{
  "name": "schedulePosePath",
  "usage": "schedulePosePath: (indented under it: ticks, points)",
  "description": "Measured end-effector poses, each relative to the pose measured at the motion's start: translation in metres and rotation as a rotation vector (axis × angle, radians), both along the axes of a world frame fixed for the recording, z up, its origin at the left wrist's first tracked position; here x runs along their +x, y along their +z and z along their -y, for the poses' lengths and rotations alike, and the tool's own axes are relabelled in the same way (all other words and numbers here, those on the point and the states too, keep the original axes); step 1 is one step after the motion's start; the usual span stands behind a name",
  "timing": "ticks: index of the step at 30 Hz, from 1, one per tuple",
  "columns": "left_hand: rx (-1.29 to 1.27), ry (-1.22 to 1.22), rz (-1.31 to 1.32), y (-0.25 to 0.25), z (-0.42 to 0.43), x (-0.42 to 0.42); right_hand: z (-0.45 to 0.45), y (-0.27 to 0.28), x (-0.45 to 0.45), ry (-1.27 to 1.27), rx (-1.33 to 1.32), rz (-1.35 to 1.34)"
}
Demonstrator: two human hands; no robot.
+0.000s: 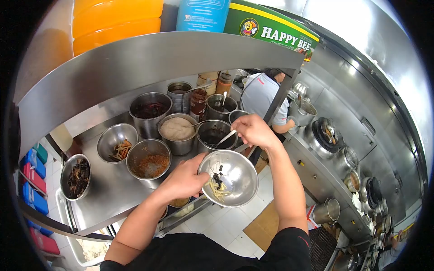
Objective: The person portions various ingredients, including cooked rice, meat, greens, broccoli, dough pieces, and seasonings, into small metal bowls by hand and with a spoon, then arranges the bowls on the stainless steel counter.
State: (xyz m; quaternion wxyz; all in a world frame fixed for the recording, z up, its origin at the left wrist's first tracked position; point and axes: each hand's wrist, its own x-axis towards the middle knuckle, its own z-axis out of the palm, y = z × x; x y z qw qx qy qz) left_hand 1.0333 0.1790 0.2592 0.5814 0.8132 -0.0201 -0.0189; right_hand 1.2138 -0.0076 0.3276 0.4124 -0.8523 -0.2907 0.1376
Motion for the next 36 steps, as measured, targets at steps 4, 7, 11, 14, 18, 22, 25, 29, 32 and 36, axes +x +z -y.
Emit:
schedulePosePath:
  ticks: [4, 7, 11, 14, 18, 22, 25, 29, 32, 36]
  points:
    - [0.007, -0.017, -0.015, 0.003, -0.001, 0.001, 0.017, -0.008, 0.018, -0.139, 0.184, -0.127]
    - [-0.033, -0.021, -0.017, 0.01, 0.0, -0.002, 0.026, 0.004, 0.002, -0.19, 0.35, -0.135]
    - [-0.053, 0.005, -0.032, 0.009, 0.0, -0.002, 0.044, 0.007, -0.051, -0.177, 0.409, 0.229]
    - [-0.076, 0.0, -0.046, 0.007, -0.001, -0.001, 0.058, 0.004, -0.092, 0.271, 0.091, 0.871]
    - [-0.06, 0.03, -0.044, 0.014, 0.001, -0.004, 0.057, 0.009, -0.107, 0.179, 0.067, 0.992]
    - [-0.089, 0.022, -0.036, 0.016, 0.003, -0.004, 0.043, 0.021, -0.083, -0.102, 0.052, 0.972]
    - [-0.106, 0.021, -0.026, 0.017, 0.003, -0.006, 0.021, 0.009, -0.049, -0.122, 0.102, 0.741]
    - [-0.107, 0.034, 0.011, 0.01, 0.002, -0.005, 0.006, 0.015, -0.027, -0.22, -0.188, 0.582]
    - [-0.112, 0.037, 0.009, 0.004, 0.001, -0.002, 0.015, 0.021, -0.016, -0.344, -0.549, 0.878]
    - [-0.083, 0.032, 0.016, 0.007, 0.001, -0.004, 0.025, 0.012, 0.019, -0.05, -0.87, 0.462]
